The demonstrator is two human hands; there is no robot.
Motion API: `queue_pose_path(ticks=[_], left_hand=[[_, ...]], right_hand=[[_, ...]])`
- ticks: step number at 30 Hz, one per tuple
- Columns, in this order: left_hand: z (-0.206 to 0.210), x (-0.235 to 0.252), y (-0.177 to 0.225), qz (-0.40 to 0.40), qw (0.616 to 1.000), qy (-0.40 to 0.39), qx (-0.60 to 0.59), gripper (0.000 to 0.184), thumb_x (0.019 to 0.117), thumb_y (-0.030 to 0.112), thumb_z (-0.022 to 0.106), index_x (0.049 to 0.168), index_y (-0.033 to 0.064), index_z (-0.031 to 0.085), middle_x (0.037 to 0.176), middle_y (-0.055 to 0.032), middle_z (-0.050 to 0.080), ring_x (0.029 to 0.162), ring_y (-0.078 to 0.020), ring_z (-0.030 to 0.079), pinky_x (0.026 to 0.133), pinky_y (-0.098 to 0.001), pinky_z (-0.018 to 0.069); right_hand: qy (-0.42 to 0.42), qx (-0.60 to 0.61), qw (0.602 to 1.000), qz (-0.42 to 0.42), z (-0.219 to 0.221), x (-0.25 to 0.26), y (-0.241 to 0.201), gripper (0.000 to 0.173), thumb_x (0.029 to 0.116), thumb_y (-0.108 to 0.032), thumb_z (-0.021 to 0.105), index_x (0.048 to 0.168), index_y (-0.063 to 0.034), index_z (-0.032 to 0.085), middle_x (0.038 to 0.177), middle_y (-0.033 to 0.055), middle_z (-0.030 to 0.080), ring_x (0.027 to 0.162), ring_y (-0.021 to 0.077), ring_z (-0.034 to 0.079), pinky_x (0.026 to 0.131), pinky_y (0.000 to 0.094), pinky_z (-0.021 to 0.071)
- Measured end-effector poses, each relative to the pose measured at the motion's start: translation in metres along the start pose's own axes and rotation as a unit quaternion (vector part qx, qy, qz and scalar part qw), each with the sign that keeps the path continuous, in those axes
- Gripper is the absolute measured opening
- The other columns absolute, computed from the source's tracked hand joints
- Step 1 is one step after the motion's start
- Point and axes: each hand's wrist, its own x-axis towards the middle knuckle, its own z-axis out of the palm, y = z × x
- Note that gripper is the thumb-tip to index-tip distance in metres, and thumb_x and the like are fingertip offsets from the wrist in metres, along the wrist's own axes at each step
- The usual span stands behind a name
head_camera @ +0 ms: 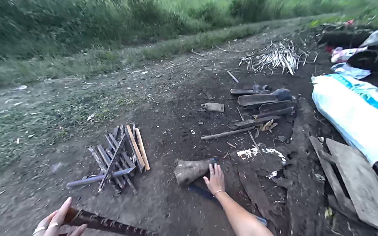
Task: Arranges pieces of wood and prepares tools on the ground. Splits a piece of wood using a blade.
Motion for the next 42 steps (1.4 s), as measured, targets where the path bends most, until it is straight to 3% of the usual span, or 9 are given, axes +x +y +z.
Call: queue_pose_path(ticks=[4, 7, 13, 17, 22, 26, 32, 38, 42], left_hand=[[-0.011, -0.011, -0.018, 0.036, 0.999, -0.017, -0.006, 0.072, 0.0899, 0.001, 0.073, 0.152, -0.0067, 0.038, 0.134, -0.0355, 0.056, 0.115, -0.0501, 0.062, 0.089, -0.0624, 0.0543], [-0.007, -0.027, -0.025, 0.064, 0.997, 0.006, -0.049, 0.060, 0.0869, 0.004, 0.072, 0.142, 0.0010, 0.050, 0.112, -0.0252, 0.067, 0.093, -0.0378, 0.070, 0.079, -0.0563, 0.0574], [0.005, -0.043, -0.032, 0.090, 0.987, 0.031, -0.130, 0.059, 0.0823, 0.032, 0.076, 0.127, 0.0002, 0.055, 0.099, -0.0052, 0.067, 0.083, -0.0039, 0.065, 0.076, -0.0237, 0.0565], [-0.001, -0.031, 0.003, 0.103, 0.986, 0.013, -0.134, 0.050, 0.0845, 0.026, 0.076, 0.122, -0.0021, 0.058, 0.106, -0.0086, 0.068, 0.094, -0.0087, 0.067, 0.085, -0.0284, 0.0569], [-0.036, 0.016, 0.089, 0.186, 0.980, -0.041, -0.062, 0.041, 0.0896, 0.007, 0.078, 0.125, -0.0015, 0.061, 0.108, -0.0168, 0.070, 0.095, -0.0267, 0.072, 0.087, -0.0502, 0.0598], [-0.061, 0.056, 0.163, 0.252, 0.967, -0.020, -0.038, 0.037, 0.0939, 0.010, 0.075, 0.126, -0.0028, 0.060, 0.112, -0.0220, 0.069, 0.101, -0.0333, 0.070, 0.092, -0.0562, 0.0568], [-0.049, 0.104, 0.221, 0.260, 0.959, 0.026, -0.110, 0.042, 0.0953, 0.016, 0.073, 0.129, -0.0034, 0.057, 0.116, -0.0215, 0.067, 0.106, -0.0290, 0.067, 0.098, -0.0486, 0.0528], [0.017, 0.133, 0.234, 0.259, 0.948, 0.040, -0.177, 0.040, 0.0937, 0.012, 0.075, 0.127, -0.0051, 0.059, 0.120, -0.0222, 0.067, 0.110, -0.0308, 0.067, 0.101, -0.0475, 0.0525], [0.056, 0.145, 0.236, 0.232, 0.954, 0.016, -0.188, 0.041, 0.0933, 0.011, 0.075, 0.126, -0.0060, 0.059, 0.118, -0.0240, 0.068, 0.111, -0.0337, 0.068, 0.102, -0.0509, 0.0519]], right_hand=[[-0.147, -0.051, 0.962, 0.223, -0.013, -0.050, 0.060, 0.083, 0.0937, -0.022, 0.069, 0.163, -0.0037, 0.025, 0.167, 0.0283, 0.022, 0.155, 0.0445, 0.023, 0.121, 0.0604, 0.0306], [-0.290, -0.101, 0.918, 0.253, -0.016, -0.084, 0.093, 0.085, 0.0906, -0.020, 0.074, 0.159, 0.0016, 0.030, 0.164, 0.0306, 0.027, 0.149, 0.0461, 0.034, 0.115, 0.0608, 0.0386], [-0.229, -0.129, 0.943, 0.203, -0.008, -0.105, 0.096, 0.043, 0.0996, -0.003, 0.056, 0.142, 0.0021, 0.056, 0.153, 0.0244, 0.048, 0.143, 0.0432, 0.046, 0.109, 0.0585, 0.0461], [-0.246, -0.159, 0.943, 0.157, -0.016, -0.103, 0.095, 0.046, 0.0982, -0.003, 0.058, 0.144, 0.0015, 0.054, 0.152, 0.0228, 0.050, 0.143, 0.0428, 0.045, 0.108, 0.0589, 0.0468], [-0.268, -0.198, 0.938, 0.099, -0.067, -0.088, 0.066, 0.072, 0.0844, -0.012, 0.080, 0.147, 0.0022, 0.049, 0.154, 0.0275, 0.045, 0.140, 0.0491, 0.046, 0.106, 0.0668, 0.0449], [-0.311, -0.270, 0.911, 0.026, -0.145, -0.071, 0.031, 0.069, 0.0910, -0.025, 0.074, 0.149, 0.0022, 0.048, 0.152, 0.0286, 0.047, 0.137, 0.0480, 0.050, 0.106, 0.0697, 0.0415], [-0.274, -0.306, 0.911, -0.041, -0.241, -0.034, 0.014, 0.047, 0.0933, -0.033, 0.074, 0.113, 0.0089, 0.069, 0.121, 0.0308, 0.067, 0.120, 0.0473, 0.063, 0.099, 0.0701, 0.0465], [-0.150, -0.164, 0.975, -0.003, -0.357, -0.059, 0.036, 0.051, 0.1039, -0.043, 0.061, 0.113, 0.0067, 0.069, 0.110, 0.0306, 0.069, 0.108, 0.0479, 0.066, 0.095, 0.0701, 0.0463], [0.004, 0.052, 0.999, 0.001, -0.367, -0.098, 0.027, 0.053, 0.1085, -0.041, 0.050, 0.122, 0.0085, 0.061, 0.099, 0.0295, 0.068, 0.089, 0.0439, 0.069, 0.084, 0.0652, 0.0527]])
